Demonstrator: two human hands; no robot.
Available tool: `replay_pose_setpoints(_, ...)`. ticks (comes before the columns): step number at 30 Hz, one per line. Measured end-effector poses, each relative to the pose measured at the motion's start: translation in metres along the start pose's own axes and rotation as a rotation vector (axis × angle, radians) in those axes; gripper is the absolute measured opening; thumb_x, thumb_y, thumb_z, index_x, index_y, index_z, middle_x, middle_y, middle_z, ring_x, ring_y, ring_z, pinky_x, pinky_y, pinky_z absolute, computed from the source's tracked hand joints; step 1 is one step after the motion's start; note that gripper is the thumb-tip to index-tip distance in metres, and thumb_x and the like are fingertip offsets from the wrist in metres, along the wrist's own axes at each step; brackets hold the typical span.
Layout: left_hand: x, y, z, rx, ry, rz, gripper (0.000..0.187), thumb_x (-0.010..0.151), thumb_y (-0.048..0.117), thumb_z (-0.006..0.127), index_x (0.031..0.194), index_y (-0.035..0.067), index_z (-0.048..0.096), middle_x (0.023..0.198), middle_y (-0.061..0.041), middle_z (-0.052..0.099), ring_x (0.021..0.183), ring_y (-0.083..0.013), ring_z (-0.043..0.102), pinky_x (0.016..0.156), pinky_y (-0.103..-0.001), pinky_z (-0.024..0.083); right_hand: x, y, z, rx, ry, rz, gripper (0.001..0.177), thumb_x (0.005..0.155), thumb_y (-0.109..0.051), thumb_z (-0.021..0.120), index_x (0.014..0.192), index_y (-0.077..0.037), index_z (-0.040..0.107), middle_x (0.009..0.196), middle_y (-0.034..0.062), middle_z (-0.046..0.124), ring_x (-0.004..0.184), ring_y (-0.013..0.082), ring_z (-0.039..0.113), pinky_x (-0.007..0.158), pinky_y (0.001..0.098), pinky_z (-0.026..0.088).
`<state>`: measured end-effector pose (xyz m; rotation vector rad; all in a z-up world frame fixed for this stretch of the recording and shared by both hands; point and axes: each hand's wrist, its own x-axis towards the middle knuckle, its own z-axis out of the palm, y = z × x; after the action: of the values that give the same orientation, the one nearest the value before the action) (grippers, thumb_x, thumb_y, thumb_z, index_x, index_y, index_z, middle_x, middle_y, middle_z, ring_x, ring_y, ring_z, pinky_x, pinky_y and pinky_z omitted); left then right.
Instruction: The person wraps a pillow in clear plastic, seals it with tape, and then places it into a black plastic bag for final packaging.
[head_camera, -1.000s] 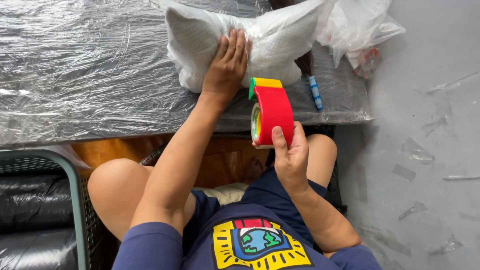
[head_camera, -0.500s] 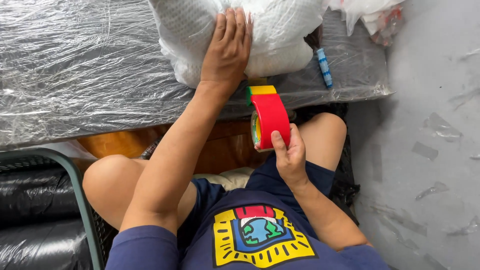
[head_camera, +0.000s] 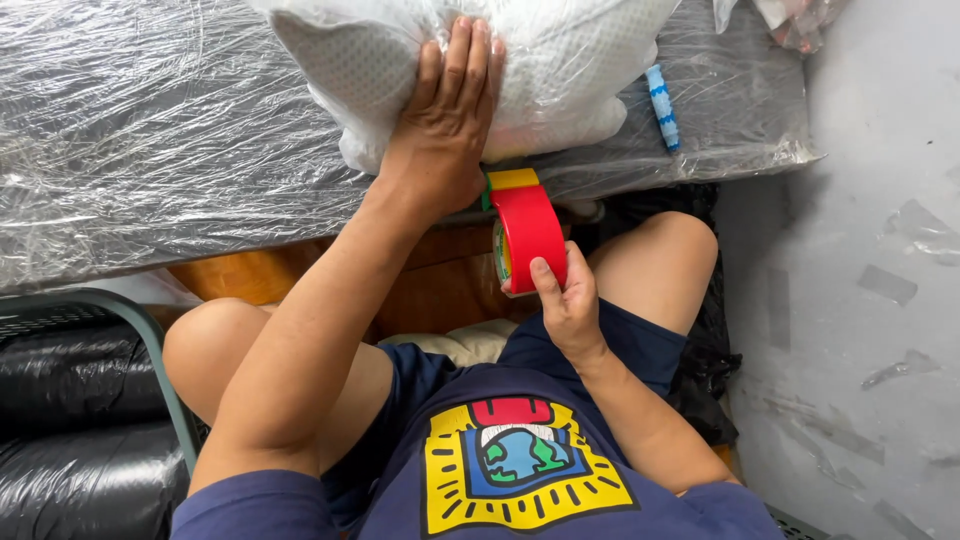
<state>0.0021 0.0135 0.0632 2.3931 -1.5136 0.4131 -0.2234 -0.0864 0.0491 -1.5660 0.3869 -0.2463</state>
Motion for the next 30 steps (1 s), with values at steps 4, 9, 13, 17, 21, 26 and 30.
replay_pose_setpoints(4,0.0,-0.002,-0.005,-0.109,-0.016,0.002,0.104,0.073,0.032,0.064,0.155,-0.024,0.03,0.161,-0.04,0.023,0.152,-0.0455,0.012,0.123,-0.051,0.002,-0.005,0.007,0.0,0.001,0.006,0.023,0.026,0.105,-0.02,0.055,0.12,0.001,0.051,0.094,0.0126,0.072,0.077,0.0177,0.073,0.076,0.0253,0.059)
replay_pose_setpoints(9,-0.002,0.004,0.002,-0.032,-0.013,-0.036,0.119,0.087,0.06,0.084,0.159,-0.018,0.03,0.163,-0.036,0.025,0.153,-0.0437,0.016,0.123,-0.049,0.004,-0.007,0.008,0.004,-0.035,-0.025,0.006,0.027,0.105,-0.022,0.055,0.12,0.0,0.049,0.099,0.012,0.07,0.08,0.019,0.075,0.077,0.0251,0.059)
replay_pose_setpoints(13,-0.007,0.01,0.023,0.196,0.047,-0.06,0.126,0.081,0.067,0.09,0.163,-0.011,0.035,0.165,-0.029,0.028,0.154,-0.0397,0.022,0.123,-0.048,0.007,-0.006,0.009,0.005,-0.016,-0.024,0.008,0.027,0.105,-0.022,0.056,0.121,-0.001,0.05,0.093,0.0093,0.071,0.078,0.0163,0.072,0.078,0.025,0.058)
replay_pose_setpoints(17,-0.013,0.016,0.024,0.34,0.034,-0.056,0.123,0.086,0.074,0.082,0.164,-0.007,0.034,0.166,-0.026,0.029,0.154,-0.0382,0.021,0.126,-0.048,0.009,-0.007,-0.006,0.007,-0.011,-0.018,0.068,0.027,0.105,-0.021,0.055,0.12,0.0,0.051,0.095,0.012,0.072,0.078,0.0173,0.073,0.077,0.0254,0.059)
replay_pose_setpoints(21,-0.011,0.017,0.022,0.309,0.038,-0.054,0.119,0.087,0.067,0.086,0.163,-0.01,0.035,0.165,-0.028,0.031,0.153,-0.0397,0.023,0.125,-0.05,0.011,0.001,-0.02,0.01,0.077,0.011,0.113,0.022,0.105,-0.017,0.055,0.118,0.001,0.053,0.095,0.0115,0.069,0.076,0.0167,0.07,0.075,0.0269,0.06)
replay_pose_setpoints(26,-0.011,0.021,0.025,0.429,0.062,-0.06,0.117,0.087,0.072,0.082,0.163,-0.006,0.038,0.165,-0.027,0.029,0.154,-0.0391,0.022,0.126,-0.05,0.012,0.017,-0.024,0.007,0.238,-0.002,0.247,0.021,0.105,-0.018,0.055,0.108,0.002,0.06,0.086,0.0122,0.069,0.07,0.0176,0.066,0.07,0.0271,0.055)
replay_pose_setpoints(30,-0.016,0.02,0.03,0.483,0.059,-0.071,0.12,0.086,0.077,0.077,0.164,-0.004,0.036,0.166,-0.027,0.025,0.155,-0.04,0.017,0.127,-0.051,0.007,-0.004,-0.03,0.025,0.128,-0.056,0.263,0.021,0.102,-0.019,0.056,0.105,0.001,0.057,0.08,0.013,0.069,0.062,0.0175,0.064,0.061,0.0269,0.055)
